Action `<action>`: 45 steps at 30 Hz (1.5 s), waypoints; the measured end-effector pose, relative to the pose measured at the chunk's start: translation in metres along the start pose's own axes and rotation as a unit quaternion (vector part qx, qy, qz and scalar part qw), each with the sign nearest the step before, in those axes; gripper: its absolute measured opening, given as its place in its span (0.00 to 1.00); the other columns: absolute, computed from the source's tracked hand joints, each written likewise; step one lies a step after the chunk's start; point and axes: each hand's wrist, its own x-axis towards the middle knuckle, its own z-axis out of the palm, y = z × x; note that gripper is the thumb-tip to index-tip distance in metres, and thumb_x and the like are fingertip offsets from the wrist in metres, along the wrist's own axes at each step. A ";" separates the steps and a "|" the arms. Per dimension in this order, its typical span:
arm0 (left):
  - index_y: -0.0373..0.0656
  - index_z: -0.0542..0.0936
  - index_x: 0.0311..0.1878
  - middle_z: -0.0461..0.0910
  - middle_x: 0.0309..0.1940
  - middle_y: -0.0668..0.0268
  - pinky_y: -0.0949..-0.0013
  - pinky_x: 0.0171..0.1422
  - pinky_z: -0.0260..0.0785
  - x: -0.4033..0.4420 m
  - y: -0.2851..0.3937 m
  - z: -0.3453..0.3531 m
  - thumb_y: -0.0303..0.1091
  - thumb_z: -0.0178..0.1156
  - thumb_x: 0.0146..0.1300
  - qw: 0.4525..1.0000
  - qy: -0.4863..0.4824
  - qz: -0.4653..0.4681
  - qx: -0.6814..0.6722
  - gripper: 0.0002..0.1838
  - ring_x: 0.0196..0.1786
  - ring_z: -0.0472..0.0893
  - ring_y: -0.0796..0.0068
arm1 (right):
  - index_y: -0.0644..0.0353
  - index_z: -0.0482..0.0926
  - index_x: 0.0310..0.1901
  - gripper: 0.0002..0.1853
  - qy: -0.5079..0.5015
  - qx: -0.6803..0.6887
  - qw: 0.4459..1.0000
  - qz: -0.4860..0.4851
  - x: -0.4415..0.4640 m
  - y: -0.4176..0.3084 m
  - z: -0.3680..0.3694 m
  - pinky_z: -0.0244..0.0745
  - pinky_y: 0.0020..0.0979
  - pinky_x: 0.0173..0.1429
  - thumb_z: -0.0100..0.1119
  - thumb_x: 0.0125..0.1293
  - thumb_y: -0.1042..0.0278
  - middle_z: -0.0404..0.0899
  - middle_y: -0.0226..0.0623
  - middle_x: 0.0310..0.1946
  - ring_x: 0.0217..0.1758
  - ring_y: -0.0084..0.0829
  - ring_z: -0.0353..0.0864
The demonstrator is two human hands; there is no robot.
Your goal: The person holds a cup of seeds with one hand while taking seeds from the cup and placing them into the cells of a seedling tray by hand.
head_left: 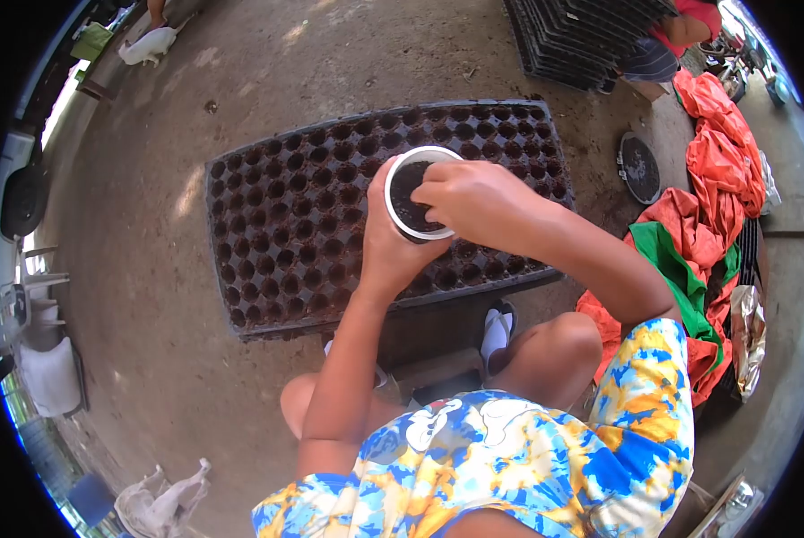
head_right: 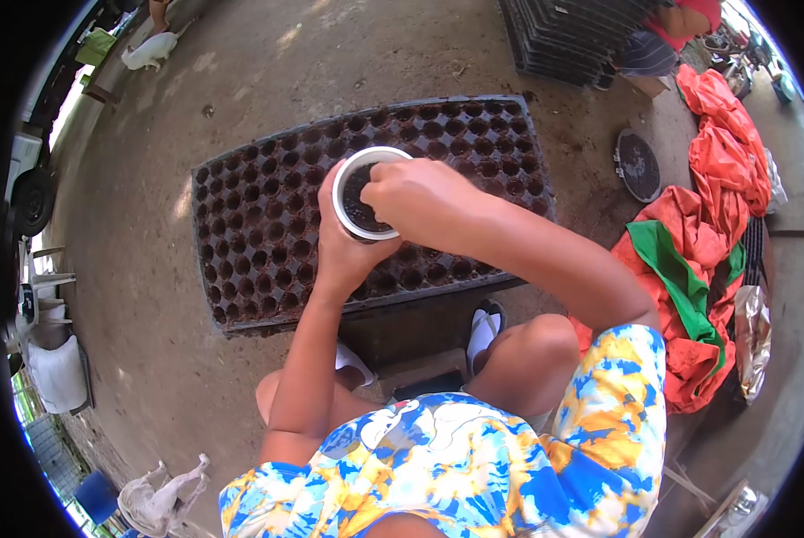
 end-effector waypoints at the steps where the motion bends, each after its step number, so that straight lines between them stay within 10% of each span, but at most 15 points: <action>1: 0.41 0.54 0.70 0.68 0.61 0.58 0.62 0.68 0.63 -0.001 0.000 0.002 0.29 0.80 0.36 1.000 0.000 0.007 0.016 0.57 0.63 0.71 0.65 | 0.61 0.81 0.37 0.07 -0.017 -0.024 1.000 -0.001 0.006 0.000 0.003 0.76 0.41 0.40 0.63 0.55 0.74 0.80 0.42 0.36 0.39 0.44 0.81; 12: 0.38 0.55 0.69 0.72 0.58 0.57 0.64 0.66 0.66 0.008 -0.021 -0.018 0.28 0.79 0.38 0.997 0.057 0.053 -0.021 0.55 0.60 0.74 0.66 | 0.65 0.81 0.36 0.07 -0.039 0.288 0.949 0.120 -0.036 0.013 0.012 0.75 0.27 0.36 0.64 0.54 0.76 0.80 0.38 0.27 0.28 0.30 0.80; 20: 0.38 0.54 0.69 0.71 0.59 0.56 0.65 0.66 0.66 0.008 -0.013 -0.019 0.28 0.79 0.39 0.997 0.057 0.050 -0.022 0.55 0.61 0.73 0.66 | 0.64 0.83 0.38 0.07 -0.089 0.258 0.944 0.187 -0.046 0.027 0.044 0.78 0.33 0.41 0.63 0.56 0.76 0.84 0.43 0.32 0.34 0.37 0.85; 31: 0.39 0.56 0.69 0.71 0.58 0.56 0.65 0.65 0.66 0.003 -0.008 -0.006 0.29 0.79 0.36 0.999 0.046 0.014 0.001 0.55 0.60 0.73 0.65 | 0.63 0.83 0.37 0.06 0.129 0.154 0.979 -0.033 -0.007 -0.001 -0.009 0.77 0.35 0.39 0.63 0.57 0.75 0.81 0.40 0.33 0.34 0.41 0.82; 38: 0.41 0.56 0.69 0.69 0.60 0.56 0.63 0.65 0.66 0.000 0.000 -0.002 0.31 0.79 0.36 0.996 0.030 0.036 0.070 0.56 0.62 0.73 0.61 | 0.62 0.81 0.36 0.07 0.024 0.039 0.999 -0.017 0.026 -0.001 0.016 0.77 0.40 0.42 0.60 0.55 0.73 0.81 0.43 0.35 0.37 0.47 0.81; 45: 0.39 0.55 0.69 0.71 0.59 0.56 0.64 0.66 0.65 0.008 -0.011 -0.019 0.31 0.79 0.38 0.996 0.070 0.059 0.011 0.55 0.61 0.73 0.65 | 0.64 0.80 0.35 0.06 0.026 0.334 0.936 0.108 -0.014 -0.011 -0.014 0.73 0.25 0.35 0.65 0.57 0.74 0.79 0.36 0.24 0.27 0.21 0.75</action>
